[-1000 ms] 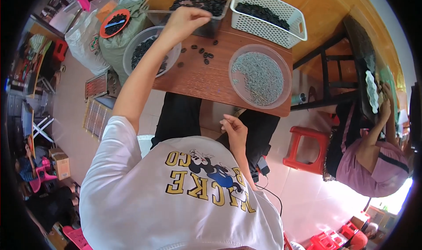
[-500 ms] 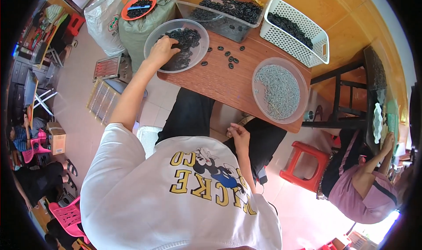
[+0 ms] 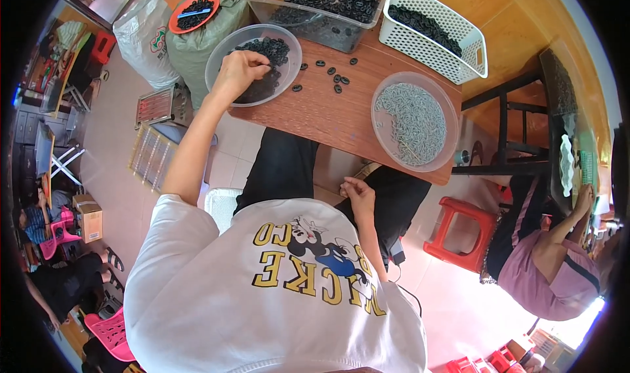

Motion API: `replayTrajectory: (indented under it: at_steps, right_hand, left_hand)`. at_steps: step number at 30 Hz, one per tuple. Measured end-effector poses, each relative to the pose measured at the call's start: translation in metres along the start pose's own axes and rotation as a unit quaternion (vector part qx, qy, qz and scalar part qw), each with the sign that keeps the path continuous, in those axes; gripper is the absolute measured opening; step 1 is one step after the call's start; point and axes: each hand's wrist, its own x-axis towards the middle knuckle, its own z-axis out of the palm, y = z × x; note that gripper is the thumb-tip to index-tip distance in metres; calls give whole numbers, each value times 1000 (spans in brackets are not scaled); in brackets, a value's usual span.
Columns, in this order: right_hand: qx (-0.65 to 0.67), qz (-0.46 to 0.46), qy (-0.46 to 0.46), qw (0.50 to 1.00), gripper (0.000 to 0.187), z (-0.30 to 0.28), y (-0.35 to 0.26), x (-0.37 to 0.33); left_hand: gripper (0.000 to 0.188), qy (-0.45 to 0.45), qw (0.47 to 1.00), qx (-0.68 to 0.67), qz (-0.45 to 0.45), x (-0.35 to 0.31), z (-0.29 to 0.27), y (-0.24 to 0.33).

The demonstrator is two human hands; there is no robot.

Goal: The person picks up plastic pieces and small metal pins from dishes on the table and assembles them together by hand.

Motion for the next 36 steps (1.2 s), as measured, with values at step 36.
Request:
replayTrajectory:
  at_steps: [36]
  right_hand:
    - [-515,-248,100,814,17,87,-180,74]
  left_hand:
    - [23,50,973,-202,99,-110,104,-13]
